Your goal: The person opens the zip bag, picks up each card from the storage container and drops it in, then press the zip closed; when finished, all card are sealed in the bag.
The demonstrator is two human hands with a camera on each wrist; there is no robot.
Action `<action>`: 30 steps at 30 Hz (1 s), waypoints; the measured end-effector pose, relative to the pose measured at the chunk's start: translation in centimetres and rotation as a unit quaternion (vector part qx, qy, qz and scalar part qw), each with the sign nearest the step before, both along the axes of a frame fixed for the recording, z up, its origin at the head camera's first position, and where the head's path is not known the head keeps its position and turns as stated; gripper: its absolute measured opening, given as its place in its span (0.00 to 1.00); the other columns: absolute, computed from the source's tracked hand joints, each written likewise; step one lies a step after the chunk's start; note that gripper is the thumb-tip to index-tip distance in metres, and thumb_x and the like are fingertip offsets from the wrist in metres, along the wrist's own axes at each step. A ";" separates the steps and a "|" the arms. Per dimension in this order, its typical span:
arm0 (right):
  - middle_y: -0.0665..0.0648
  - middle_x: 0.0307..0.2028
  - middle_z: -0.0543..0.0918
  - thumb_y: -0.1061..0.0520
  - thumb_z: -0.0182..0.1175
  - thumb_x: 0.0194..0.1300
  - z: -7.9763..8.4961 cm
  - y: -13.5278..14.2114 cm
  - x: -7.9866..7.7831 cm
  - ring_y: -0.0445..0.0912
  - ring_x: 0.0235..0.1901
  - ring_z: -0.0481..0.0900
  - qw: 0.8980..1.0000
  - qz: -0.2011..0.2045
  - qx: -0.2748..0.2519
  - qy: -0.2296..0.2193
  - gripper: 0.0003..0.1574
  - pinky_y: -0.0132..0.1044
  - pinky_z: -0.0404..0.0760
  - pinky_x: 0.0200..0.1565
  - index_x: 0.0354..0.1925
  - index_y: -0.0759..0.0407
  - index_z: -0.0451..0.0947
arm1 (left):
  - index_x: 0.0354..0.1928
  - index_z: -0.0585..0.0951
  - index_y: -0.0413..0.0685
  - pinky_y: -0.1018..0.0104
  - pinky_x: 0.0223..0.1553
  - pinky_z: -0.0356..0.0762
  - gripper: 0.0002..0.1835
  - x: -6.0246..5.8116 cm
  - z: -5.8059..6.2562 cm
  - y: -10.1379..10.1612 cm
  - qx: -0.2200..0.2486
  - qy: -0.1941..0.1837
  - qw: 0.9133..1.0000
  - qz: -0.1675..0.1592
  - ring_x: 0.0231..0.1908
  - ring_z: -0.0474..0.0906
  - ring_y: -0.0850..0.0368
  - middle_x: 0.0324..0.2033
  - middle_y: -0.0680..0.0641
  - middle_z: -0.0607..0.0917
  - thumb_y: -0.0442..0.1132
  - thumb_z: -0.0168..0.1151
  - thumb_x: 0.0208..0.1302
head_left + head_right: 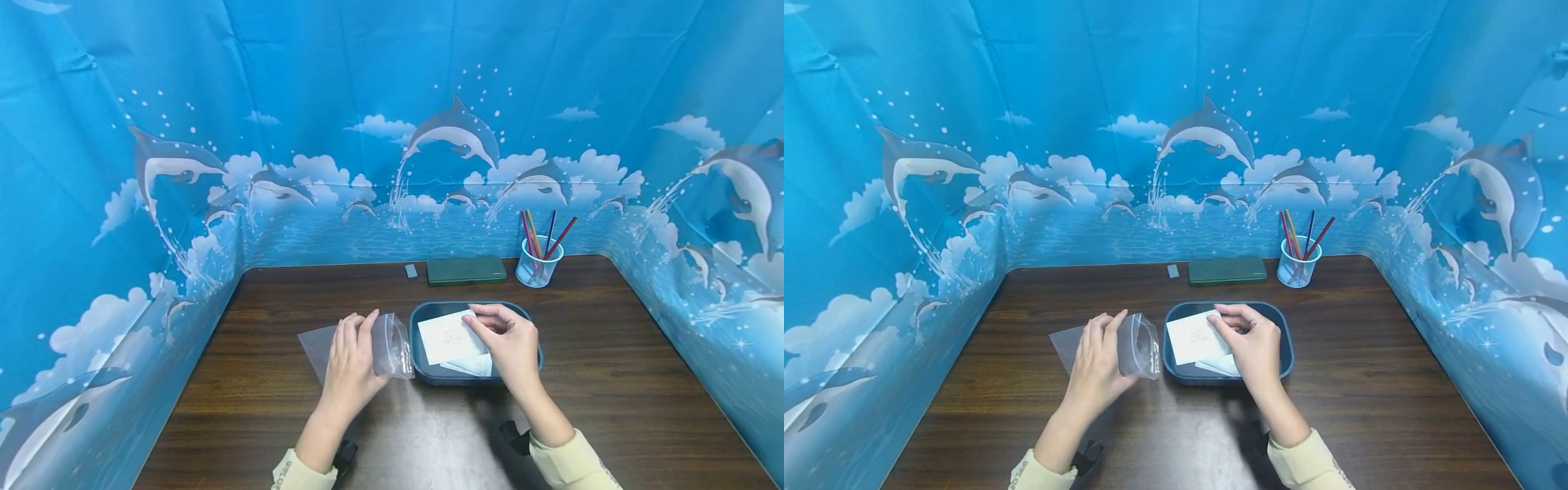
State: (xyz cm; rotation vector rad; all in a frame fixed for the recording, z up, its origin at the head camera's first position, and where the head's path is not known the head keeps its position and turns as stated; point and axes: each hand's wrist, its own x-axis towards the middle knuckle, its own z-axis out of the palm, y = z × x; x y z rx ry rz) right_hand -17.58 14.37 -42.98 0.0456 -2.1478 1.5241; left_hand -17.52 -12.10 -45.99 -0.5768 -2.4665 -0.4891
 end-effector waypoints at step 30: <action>0.53 0.27 0.86 0.65 0.72 0.52 2.0 -5.0 2.9 0.46 0.23 0.79 0.996 0.046 -0.069 0.018 0.11 0.31 0.71 0.23 0.34 0.64 0.81 | 0.70 0.61 0.44 0.48 0.65 0.57 0.64 0.7 0.7 1.4 -0.010 -0.016 1.000 -0.008 0.65 0.58 0.44 0.57 0.39 0.68 0.49 0.86 0.26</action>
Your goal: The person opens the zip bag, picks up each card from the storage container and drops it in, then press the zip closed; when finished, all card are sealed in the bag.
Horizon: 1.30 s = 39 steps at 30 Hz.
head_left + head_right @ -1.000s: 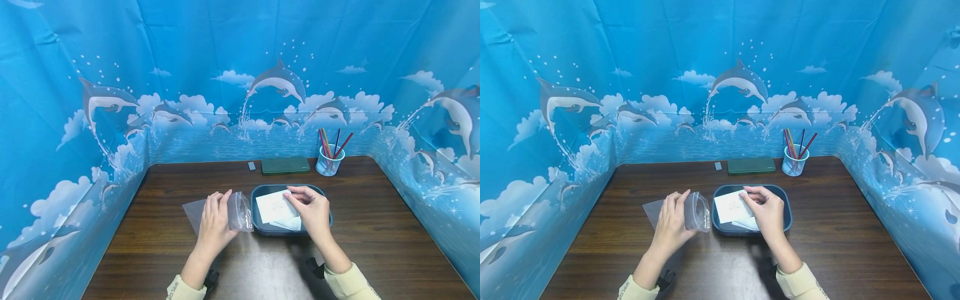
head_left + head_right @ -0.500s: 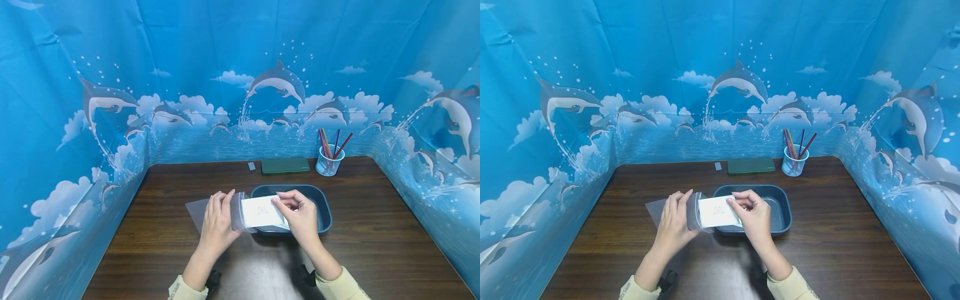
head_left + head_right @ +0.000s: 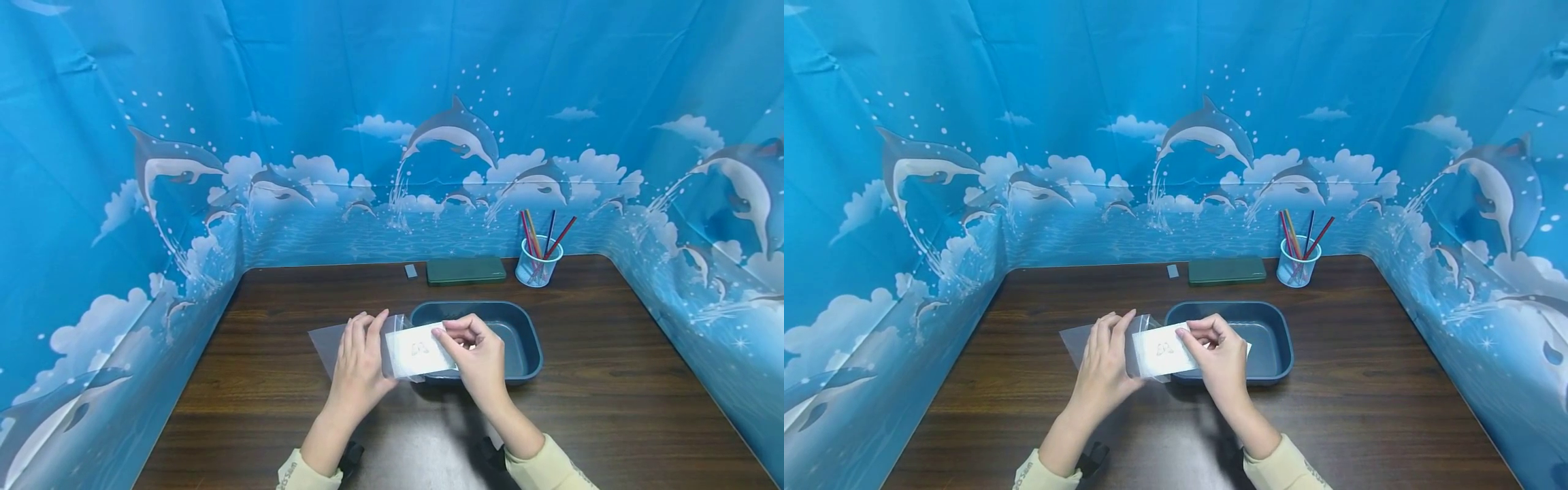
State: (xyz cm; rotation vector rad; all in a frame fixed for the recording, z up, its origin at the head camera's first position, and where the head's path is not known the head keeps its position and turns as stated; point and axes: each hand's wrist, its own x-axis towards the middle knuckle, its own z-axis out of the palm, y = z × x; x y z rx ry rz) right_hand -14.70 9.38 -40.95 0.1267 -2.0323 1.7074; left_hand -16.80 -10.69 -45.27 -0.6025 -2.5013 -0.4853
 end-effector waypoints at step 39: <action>0.41 0.31 0.85 0.62 0.71 0.55 -5.3 -0.4 -0.9 0.36 0.23 0.79 0.985 0.110 0.130 0.004 0.17 0.32 0.80 0.25 0.44 0.48 0.86 | 0.68 0.64 0.42 0.47 0.65 0.57 0.61 0.3 -0.7 0.8 -0.015 0.029 0.999 -0.034 0.62 0.62 0.42 0.55 0.38 0.69 0.50 0.85 0.26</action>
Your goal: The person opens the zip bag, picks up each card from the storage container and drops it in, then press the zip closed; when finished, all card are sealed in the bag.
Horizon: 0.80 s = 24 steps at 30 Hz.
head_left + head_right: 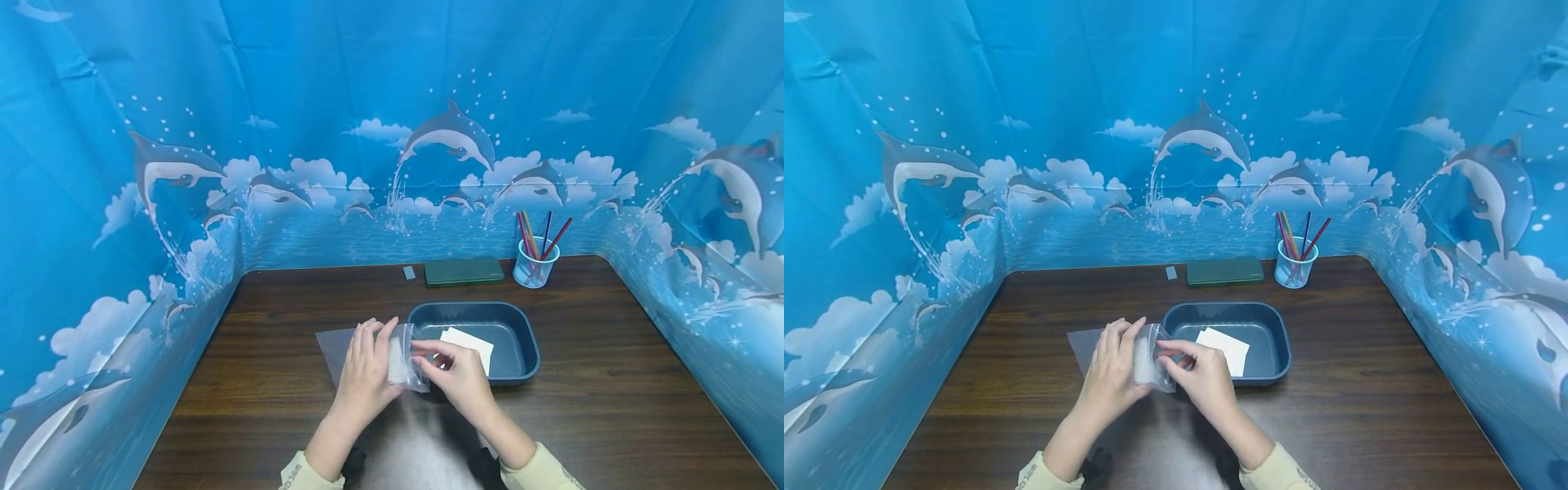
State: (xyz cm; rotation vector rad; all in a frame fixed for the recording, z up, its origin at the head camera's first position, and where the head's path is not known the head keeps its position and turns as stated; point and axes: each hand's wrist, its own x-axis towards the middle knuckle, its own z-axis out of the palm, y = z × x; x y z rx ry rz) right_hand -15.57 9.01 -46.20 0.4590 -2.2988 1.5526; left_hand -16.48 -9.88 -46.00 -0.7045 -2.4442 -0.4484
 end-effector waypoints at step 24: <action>0.69 0.51 0.77 0.55 0.76 0.45 -3.9 9.1 -4.8 0.61 0.48 0.77 0.920 -0.118 0.307 -0.214 0.34 0.54 0.78 0.42 0.52 0.63 0.81 | 0.68 0.63 0.42 0.46 0.63 0.60 0.62 -0.6 0.1 -2.4 0.039 -0.025 0.998 0.031 0.61 0.62 0.40 0.54 0.38 0.68 0.46 0.86 0.23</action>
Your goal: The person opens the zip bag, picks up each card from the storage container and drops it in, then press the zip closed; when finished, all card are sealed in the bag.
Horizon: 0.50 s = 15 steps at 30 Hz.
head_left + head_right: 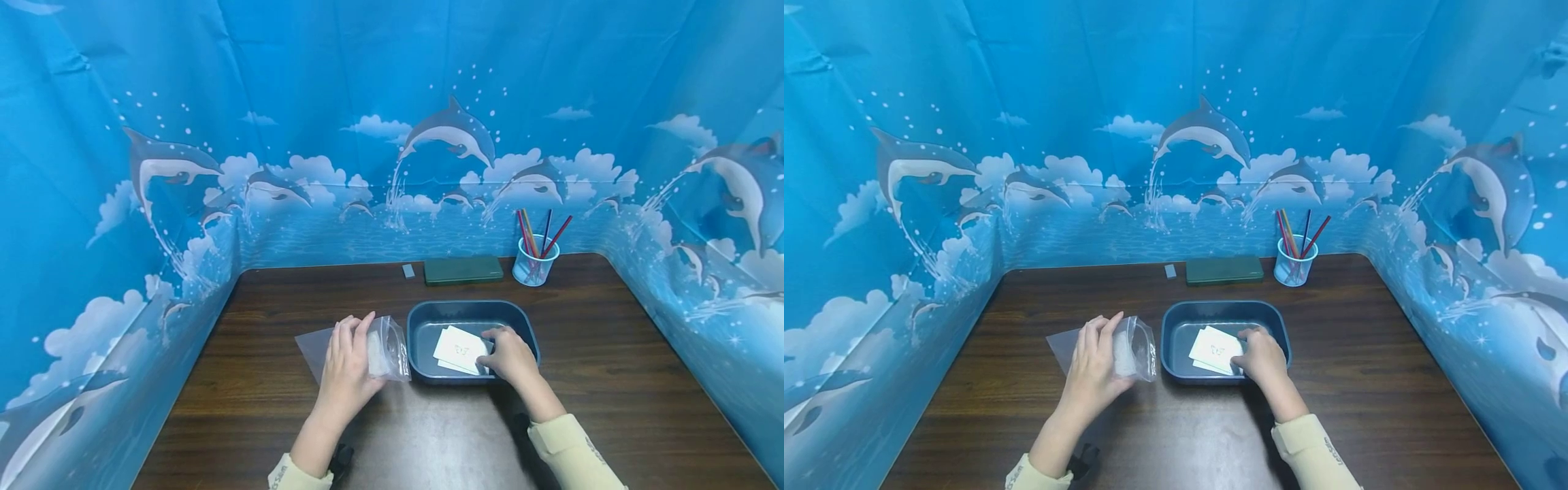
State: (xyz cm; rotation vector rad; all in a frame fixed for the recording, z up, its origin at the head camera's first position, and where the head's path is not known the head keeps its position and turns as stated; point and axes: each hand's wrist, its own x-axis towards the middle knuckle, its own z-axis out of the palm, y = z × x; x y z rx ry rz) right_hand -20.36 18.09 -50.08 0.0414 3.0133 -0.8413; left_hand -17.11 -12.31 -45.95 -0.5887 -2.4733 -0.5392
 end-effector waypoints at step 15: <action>0.64 0.45 0.74 0.47 0.81 0.37 -0.3 -0.6 -1.0 0.55 0.38 0.75 0.998 -0.005 0.034 -0.060 0.40 0.51 0.76 0.38 0.49 0.59 0.79 | 0.67 0.64 0.42 0.47 0.64 0.60 0.62 0.0 -0.4 0.2 -0.003 0.004 1.000 0.001 0.61 0.62 0.41 0.54 0.38 0.69 0.46 0.86 0.23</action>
